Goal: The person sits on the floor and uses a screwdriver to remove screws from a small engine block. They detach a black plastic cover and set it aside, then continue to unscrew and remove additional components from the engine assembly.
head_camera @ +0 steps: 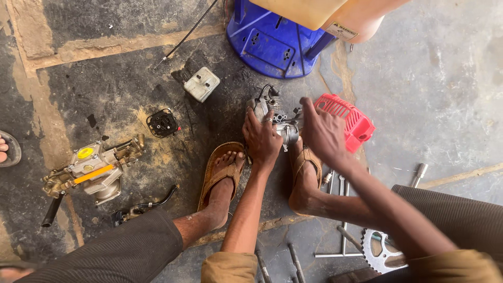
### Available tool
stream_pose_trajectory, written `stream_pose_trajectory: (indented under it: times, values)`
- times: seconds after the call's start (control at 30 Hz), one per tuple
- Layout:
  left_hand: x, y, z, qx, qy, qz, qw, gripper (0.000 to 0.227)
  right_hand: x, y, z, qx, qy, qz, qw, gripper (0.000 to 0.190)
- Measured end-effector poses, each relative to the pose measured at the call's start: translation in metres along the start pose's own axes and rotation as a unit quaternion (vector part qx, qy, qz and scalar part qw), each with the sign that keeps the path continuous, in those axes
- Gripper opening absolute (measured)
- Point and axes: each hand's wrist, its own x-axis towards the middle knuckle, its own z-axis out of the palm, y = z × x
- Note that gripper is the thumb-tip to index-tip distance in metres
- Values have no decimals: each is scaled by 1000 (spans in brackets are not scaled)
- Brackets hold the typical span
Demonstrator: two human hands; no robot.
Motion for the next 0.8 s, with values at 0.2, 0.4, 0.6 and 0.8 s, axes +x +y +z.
stream_pose_trajectory:
  times: [0.2,0.4,0.6,0.8]
  values:
    - [1,3,-6,-10,3,-2,1000,46,15,0,-31,11,-167,14,986,37]
    - [2,-2,2,-3,-7,-5,1000,46,30,30,-35,22,-246,-187,951,61]
    - [2,-2,2,9,-19,-9,1000,50,34,19,-39,-399,-125,-405,813,46]
    - [4,0,-3,11,-44,-30,999,49,49,32,-27,-344,-135,-531,763,11]
